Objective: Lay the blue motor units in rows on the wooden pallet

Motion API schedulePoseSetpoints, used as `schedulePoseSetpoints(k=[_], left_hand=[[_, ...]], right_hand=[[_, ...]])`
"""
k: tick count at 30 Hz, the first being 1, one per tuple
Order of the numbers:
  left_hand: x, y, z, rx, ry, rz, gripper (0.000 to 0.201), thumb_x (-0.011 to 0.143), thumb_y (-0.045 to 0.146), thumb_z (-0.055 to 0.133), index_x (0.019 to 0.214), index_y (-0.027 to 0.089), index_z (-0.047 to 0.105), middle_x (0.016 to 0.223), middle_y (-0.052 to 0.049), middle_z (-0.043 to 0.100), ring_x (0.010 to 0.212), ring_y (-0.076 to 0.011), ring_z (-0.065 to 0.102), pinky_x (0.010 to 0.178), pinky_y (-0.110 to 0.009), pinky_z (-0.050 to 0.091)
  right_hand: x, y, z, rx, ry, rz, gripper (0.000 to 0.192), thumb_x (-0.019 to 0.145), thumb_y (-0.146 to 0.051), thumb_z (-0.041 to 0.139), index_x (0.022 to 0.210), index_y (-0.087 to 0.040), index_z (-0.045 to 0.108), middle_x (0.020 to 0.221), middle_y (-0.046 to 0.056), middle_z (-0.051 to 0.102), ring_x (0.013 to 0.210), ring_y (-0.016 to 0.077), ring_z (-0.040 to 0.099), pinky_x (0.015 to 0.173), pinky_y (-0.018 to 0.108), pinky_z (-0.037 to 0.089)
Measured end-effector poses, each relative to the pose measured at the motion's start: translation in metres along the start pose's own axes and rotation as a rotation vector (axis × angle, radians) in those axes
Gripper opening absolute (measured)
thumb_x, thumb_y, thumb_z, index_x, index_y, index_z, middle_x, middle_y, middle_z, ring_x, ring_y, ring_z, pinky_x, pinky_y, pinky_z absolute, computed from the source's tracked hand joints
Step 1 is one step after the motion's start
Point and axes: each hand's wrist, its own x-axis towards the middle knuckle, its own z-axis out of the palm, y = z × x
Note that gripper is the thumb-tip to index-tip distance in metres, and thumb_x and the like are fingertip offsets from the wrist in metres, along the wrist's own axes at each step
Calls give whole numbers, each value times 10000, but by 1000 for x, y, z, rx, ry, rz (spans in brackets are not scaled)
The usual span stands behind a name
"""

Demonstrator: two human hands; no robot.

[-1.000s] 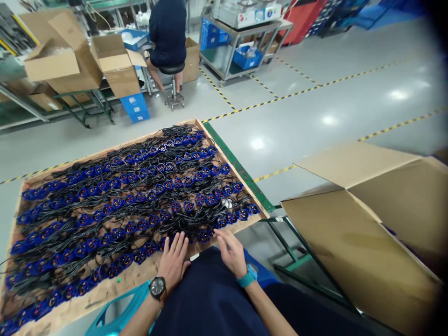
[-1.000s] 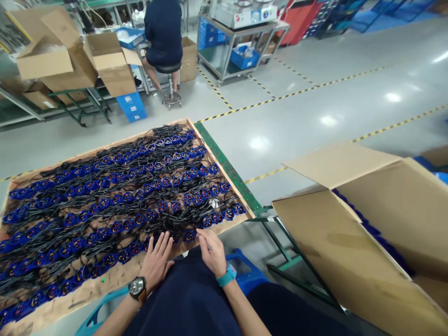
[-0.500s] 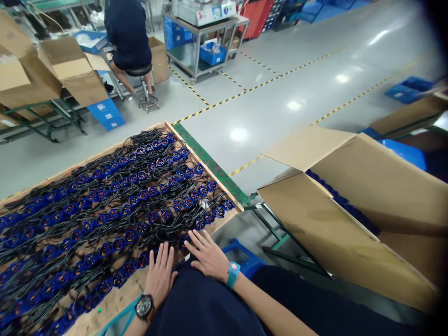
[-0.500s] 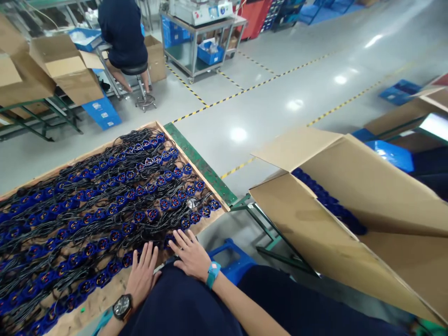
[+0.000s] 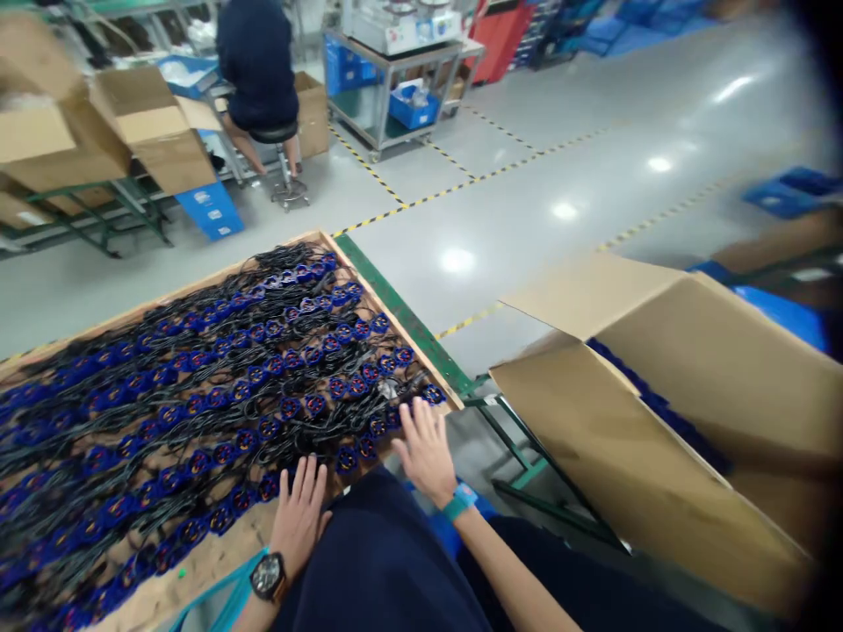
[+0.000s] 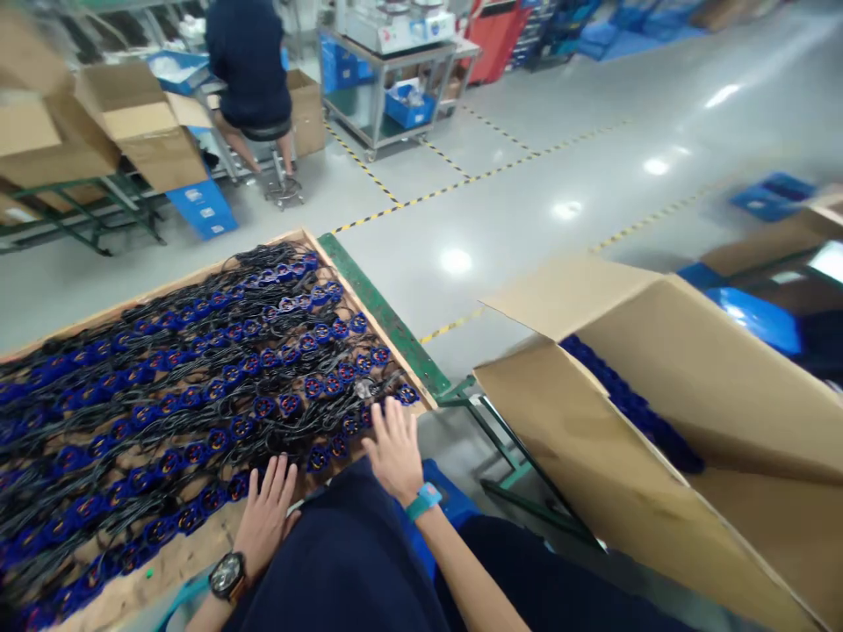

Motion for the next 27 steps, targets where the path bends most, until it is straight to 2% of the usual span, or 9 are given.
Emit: schedulePoseSetpoints(k=[4, 6, 9, 11, 14, 18, 20, 23, 27], left_hand=[[-12, 7, -4, -12, -16, -32, 628, 896, 234, 518, 1498, 127, 377, 1611, -163, 290, 1522, -322, 174, 1186, -550, 271], [-19, 5, -7, -40, -3, -97, 590, 920, 281, 505, 1476, 109, 405, 1618, -154, 277, 1527, -316, 159, 1194, -526, 268], [-38, -5, -13, -67, 44, -333, 537, 937, 265, 469, 1447, 100, 438, 1621, -131, 286, 1531, -307, 141, 1204, -531, 258], [-61, -17, -16, -61, 119, -552, 498, 939, 210, 441, 1425, 105, 459, 1584, -136, 363, 1524, -293, 176, 1200, -545, 270], [-107, -42, -17, -32, 259, -867, 462, 948, 180, 423, 1401, 96, 466, 1479, -172, 482, 1478, -288, 289, 1185, -551, 301], [-161, -70, -19, -33, 377, -1167, 385, 962, 262, 475, 1302, 88, 515, 1270, -179, 586, 1263, -297, 501, 1060, -495, 439], [-175, -74, -18, -71, 389, -1250, 326, 954, 302, 505, 1219, 118, 553, 1159, -149, 610, 1132, -286, 555, 962, -467, 489], [-179, -69, -9, -146, 386, -1297, 269, 922, 293, 535, 1148, 151, 575, 1058, -115, 618, 1026, -277, 573, 880, -457, 508], [-173, -59, 7, -297, 451, -1337, 291, 878, 170, 507, 1164, 156, 561, 1066, -106, 635, 1017, -264, 577, 887, -448, 515]], right_hand=[[1, 7, 0, 75, 172, 45, 667, 1022, -424, 345, 1565, -60, 213, 1594, 279, 209, 1480, 430, 200, 1111, 709, 266], [9, -1, 1, 182, 210, -31, 691, 1021, -467, 325, 1569, -63, 211, 1586, 270, 244, 1472, 436, 223, 1107, 717, 273], [23, -32, 5, 364, 192, -252, 676, 1008, -490, 379, 1564, -120, 269, 1555, 226, 342, 1449, 416, 299, 1118, 683, 314], [29, -66, 9, 449, 149, -413, 643, 1004, -454, 420, 1559, -155, 290, 1506, 204, 423, 1428, 395, 349, 1105, 647, 369], [33, -131, 16, 544, 67, -637, 593, 998, -369, 475, 1540, -183, 322, 1427, 168, 514, 1396, 355, 401, 1065, 582, 450], [30, -226, 30, 604, -110, -958, 447, 978, -259, 512, 1418, -186, 481, 1316, 110, 602, 1309, 288, 478, 1052, 483, 490], [26, -271, 38, 576, -206, -1076, 393, 972, -218, 493, 1360, -169, 534, 1282, 101, 620, 1270, 274, 493, 1063, 464, 479], [19, -329, 51, 474, -305, -1151, 408, 939, -162, 481, 1339, -161, 558, 1293, 108, 608, 1253, 286, 480, 1069, 471, 453], [14, -374, 67, 263, -368, -1160, 399, 881, -187, 571, 1278, -159, 600, 1177, 138, 624, 1141, 309, 515, 948, 449, 489]])
